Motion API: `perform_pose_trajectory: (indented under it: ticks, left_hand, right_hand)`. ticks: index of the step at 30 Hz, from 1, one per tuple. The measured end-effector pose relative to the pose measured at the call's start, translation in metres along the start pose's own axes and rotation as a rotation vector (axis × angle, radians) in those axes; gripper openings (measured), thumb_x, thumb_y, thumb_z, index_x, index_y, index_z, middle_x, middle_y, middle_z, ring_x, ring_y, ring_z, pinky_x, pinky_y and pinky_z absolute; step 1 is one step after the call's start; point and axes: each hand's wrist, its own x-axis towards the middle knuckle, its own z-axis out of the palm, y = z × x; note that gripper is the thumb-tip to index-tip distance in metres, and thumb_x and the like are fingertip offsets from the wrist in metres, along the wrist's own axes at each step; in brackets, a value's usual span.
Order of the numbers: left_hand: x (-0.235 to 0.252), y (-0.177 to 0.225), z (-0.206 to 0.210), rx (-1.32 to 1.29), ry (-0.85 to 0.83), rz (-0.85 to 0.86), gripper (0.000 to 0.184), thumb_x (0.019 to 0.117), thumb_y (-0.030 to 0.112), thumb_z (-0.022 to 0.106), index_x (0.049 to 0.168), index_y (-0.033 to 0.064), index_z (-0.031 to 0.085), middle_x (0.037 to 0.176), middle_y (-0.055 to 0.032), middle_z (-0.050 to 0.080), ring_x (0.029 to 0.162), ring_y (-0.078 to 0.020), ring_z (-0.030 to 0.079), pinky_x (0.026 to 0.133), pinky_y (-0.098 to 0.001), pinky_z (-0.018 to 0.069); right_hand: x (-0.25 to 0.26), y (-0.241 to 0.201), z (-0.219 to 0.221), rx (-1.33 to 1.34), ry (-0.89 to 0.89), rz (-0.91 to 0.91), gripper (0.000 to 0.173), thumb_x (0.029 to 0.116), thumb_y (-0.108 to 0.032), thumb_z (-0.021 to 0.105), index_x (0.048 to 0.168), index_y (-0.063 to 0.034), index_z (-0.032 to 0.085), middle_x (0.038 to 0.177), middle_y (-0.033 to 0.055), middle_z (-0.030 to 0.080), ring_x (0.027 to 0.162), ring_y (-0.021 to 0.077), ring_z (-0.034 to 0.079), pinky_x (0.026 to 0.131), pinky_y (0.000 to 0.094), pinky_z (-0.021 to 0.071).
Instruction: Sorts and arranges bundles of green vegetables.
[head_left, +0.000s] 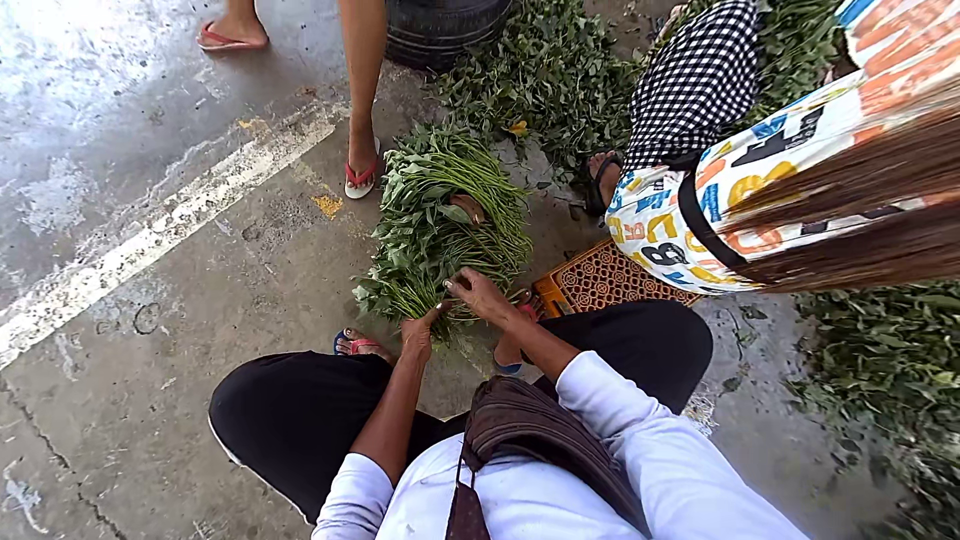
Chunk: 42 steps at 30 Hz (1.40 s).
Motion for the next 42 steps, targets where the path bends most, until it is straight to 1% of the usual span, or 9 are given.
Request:
perform_pose_trajectory:
  ticks: [5,9,12,19,24,28,32,36,42]
  left_hand:
    - [-0.012,-0.004,0.004,-0.021,-0.376,-0.152,0.029,0.0969,-0.006,0.062,0.124,-0.0077,0.052,0.095,-0.0180,0.073,0.090,-0.0268,0.073,0.089,-0.0428,0.0606]
    - [-0.008,0.001,0.005,-0.257,-0.291,-0.154,0.019,0.1027,-0.003,0.051,0.120,-0.0078,0.058,0.089,-0.0165,0.071,0.083,-0.0272,0.072,0.087,-0.0448,0.0610]
    - [-0.002,0.000,0.003,-0.318,-0.181,-0.139,0.019,0.1047,-0.001,0.049,0.120,-0.0065,0.058,0.092,-0.0169,0.072,0.086,-0.0289,0.074,0.088,-0.0461,0.0610]
    - [-0.003,0.000,0.009,-0.305,-0.089,-0.152,0.020,0.1034,-0.003,0.051,0.121,-0.0064,0.059,0.095,-0.0178,0.074,0.089,-0.0289,0.075,0.087,-0.0436,0.0613]
    - [-0.004,-0.006,0.010,-0.242,-0.109,-0.147,0.021,0.1033,-0.002,0.052,0.122,-0.0074,0.060,0.094,-0.0182,0.074,0.088,-0.0278,0.074,0.086,-0.0418,0.0612]
    - [-0.005,-0.002,0.005,-0.226,-0.107,-0.121,0.020,0.1043,-0.002,0.050,0.121,-0.0067,0.059,0.093,-0.0176,0.074,0.086,-0.0273,0.074,0.085,-0.0418,0.0616]
    - [-0.002,-0.002,0.004,-0.233,-0.075,-0.120,0.021,0.1038,-0.002,0.051,0.122,-0.0075,0.060,0.092,-0.0170,0.073,0.084,-0.0263,0.074,0.084,-0.0409,0.0618]
    - [-0.004,-0.005,0.010,-0.209,-0.077,-0.127,0.020,0.1027,-0.002,0.053,0.121,-0.0080,0.059,0.090,-0.0166,0.073,0.083,-0.0252,0.073,0.082,-0.0396,0.0616]
    - [-0.002,-0.006,0.008,-0.236,-0.072,-0.115,0.021,0.1025,-0.003,0.053,0.122,-0.0091,0.059,0.092,-0.0180,0.073,0.082,-0.0257,0.073,0.082,-0.0396,0.0618]
  right_hand:
    - [0.022,-0.007,0.009,-0.028,-0.140,-0.130,0.041,0.1067,-0.035,0.056,0.120,0.0019,0.066,0.108,0.0211,0.070,0.102,0.0324,0.069,0.096,0.0530,0.0523]
    - [0.054,-0.010,-0.016,-0.097,0.032,-0.115,0.033,0.1081,-0.026,0.053,0.123,0.0016,0.065,0.110,0.0229,0.070,0.100,0.0358,0.070,0.093,0.0547,0.0540]
    - [0.100,0.012,-0.041,-0.267,0.267,0.028,0.023,0.1025,-0.013,0.059,0.115,0.0020,0.071,0.134,0.0232,0.058,0.118,0.0392,0.062,0.099,0.0550,0.0518]
    - [0.120,0.026,-0.071,-0.465,0.106,0.036,0.029,0.0946,-0.008,0.069,0.123,-0.0006,0.071,0.144,0.0217,0.056,0.134,0.0440,0.051,0.107,0.0618,0.0432]
    - [0.119,0.026,-0.084,-0.598,-0.049,0.068,0.032,0.0908,-0.009,0.074,0.123,-0.0087,0.073,0.168,0.0117,0.029,0.150,0.0437,0.030,0.111,0.0706,0.0334]
    - [0.119,0.029,-0.076,-0.646,-0.116,-0.001,0.033,0.0922,-0.008,0.072,0.125,-0.0038,0.071,0.154,0.0151,0.049,0.147,0.0411,0.037,0.112,0.0694,0.0339]
    - [0.099,0.012,-0.089,-0.408,-0.155,-0.277,0.023,0.0905,-0.010,0.076,0.112,-0.0025,0.077,0.131,0.0190,0.065,0.127,0.0363,0.059,0.108,0.0559,0.0446]
    - [0.047,-0.017,-0.117,0.169,-0.326,-0.178,0.020,0.0910,0.001,0.072,0.111,0.0024,0.074,0.128,0.0148,0.065,0.113,0.0207,0.064,0.098,0.0362,0.0540]
    - [0.016,-0.018,-0.155,0.679,-0.356,-0.053,0.025,0.1016,0.001,0.050,0.119,0.0012,0.069,0.120,0.0087,0.072,0.103,0.0185,0.072,0.094,0.0356,0.0591]
